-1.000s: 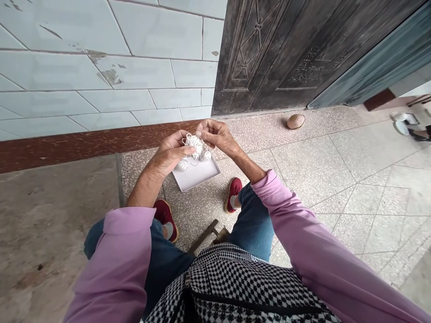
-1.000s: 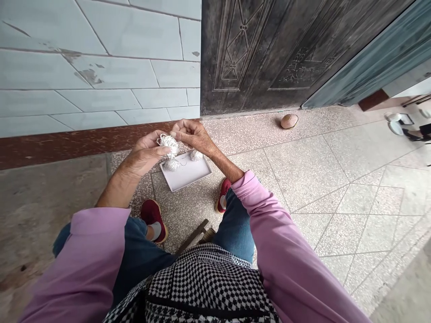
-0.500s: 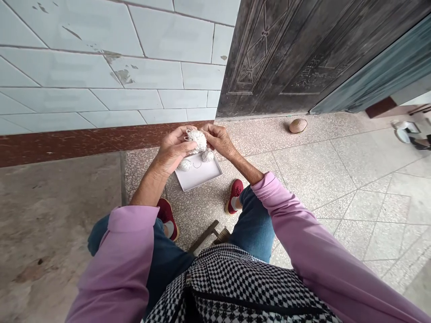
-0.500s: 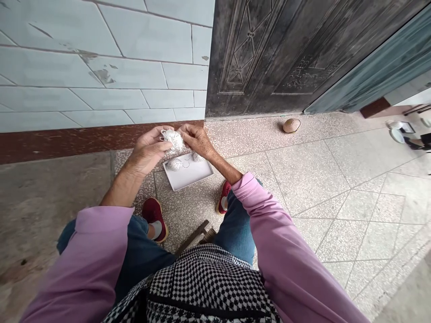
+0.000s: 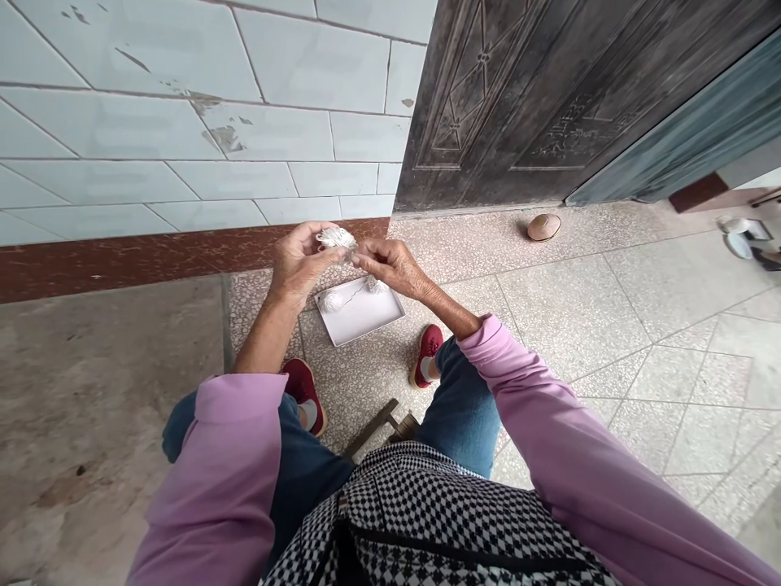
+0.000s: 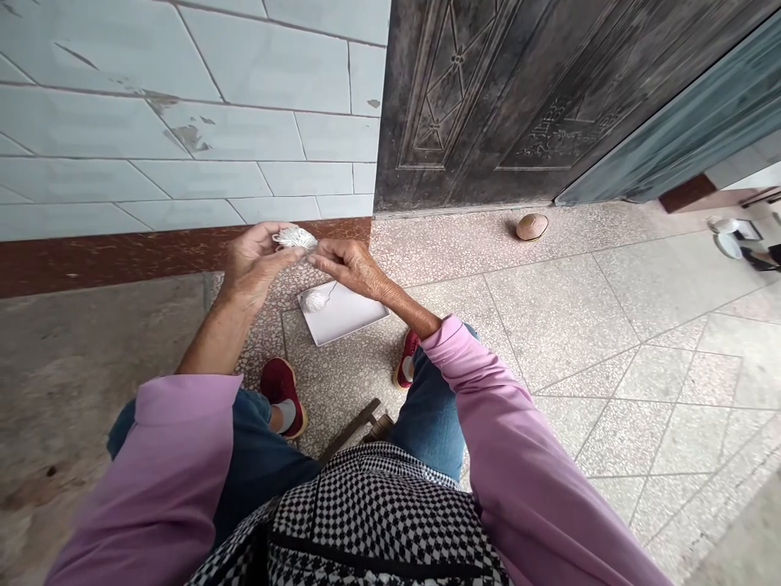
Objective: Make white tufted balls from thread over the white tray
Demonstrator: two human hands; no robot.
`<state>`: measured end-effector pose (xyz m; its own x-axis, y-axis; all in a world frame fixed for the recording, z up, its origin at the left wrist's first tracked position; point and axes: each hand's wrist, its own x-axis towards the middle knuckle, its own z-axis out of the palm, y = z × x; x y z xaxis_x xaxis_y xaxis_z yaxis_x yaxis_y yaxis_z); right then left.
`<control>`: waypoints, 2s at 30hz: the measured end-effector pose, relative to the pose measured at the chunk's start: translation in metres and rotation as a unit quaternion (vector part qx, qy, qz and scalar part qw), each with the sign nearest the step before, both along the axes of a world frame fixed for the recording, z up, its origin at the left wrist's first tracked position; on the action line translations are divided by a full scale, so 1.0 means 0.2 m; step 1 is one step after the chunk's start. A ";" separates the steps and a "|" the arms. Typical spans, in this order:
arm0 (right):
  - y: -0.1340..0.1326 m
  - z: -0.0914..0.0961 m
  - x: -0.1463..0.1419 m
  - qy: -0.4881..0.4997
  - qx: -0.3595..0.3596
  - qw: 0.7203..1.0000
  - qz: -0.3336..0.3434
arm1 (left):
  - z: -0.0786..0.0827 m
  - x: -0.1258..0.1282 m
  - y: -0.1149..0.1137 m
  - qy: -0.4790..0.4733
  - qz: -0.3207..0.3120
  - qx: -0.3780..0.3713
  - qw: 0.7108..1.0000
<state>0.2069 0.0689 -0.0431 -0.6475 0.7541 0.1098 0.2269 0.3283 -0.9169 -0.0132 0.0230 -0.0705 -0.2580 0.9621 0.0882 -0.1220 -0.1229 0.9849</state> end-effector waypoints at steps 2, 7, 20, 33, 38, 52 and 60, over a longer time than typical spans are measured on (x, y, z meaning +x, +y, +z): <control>0.04 0.00 0.01 0.015 -0.010 1.000 -0.025 | 0.01 0.01 -0.01 0.044 -0.019 -0.018 0.999; 0.06 0.01 0.01 0.040 -0.033 0.998 -0.021 | 0.01 0.00 -0.03 0.084 -0.127 -0.065 0.986; 0.09 -0.09 -0.05 0.065 -0.029 0.996 -0.048 | 0.10 0.03 -0.07 -0.146 -0.127 0.002 0.981; -0.13 0.09 -0.05 -0.035 -0.033 0.999 0.023 | -0.02 -0.03 0.01 -0.061 0.057 0.026 0.996; 0.02 0.09 0.01 0.016 0.007 0.998 -0.059 | 0.04 0.03 -0.04 0.007 -0.043 -0.007 0.999; 0.04 -0.03 -0.04 -0.019 -0.026 0.999 -0.012 | 0.05 0.06 -0.03 -0.111 -0.048 0.029 0.992; -0.04 0.01 -0.03 -0.024 -0.002 0.999 0.040 | -0.03 -0.01 0.02 0.051 0.051 0.035 0.997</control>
<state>0.2018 0.0608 -0.0414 -0.7108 0.6995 0.0741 0.2431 0.3431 -0.9073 -0.0158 0.0273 -0.0766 -0.3403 0.9221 0.1843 -0.0059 -0.1981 0.9802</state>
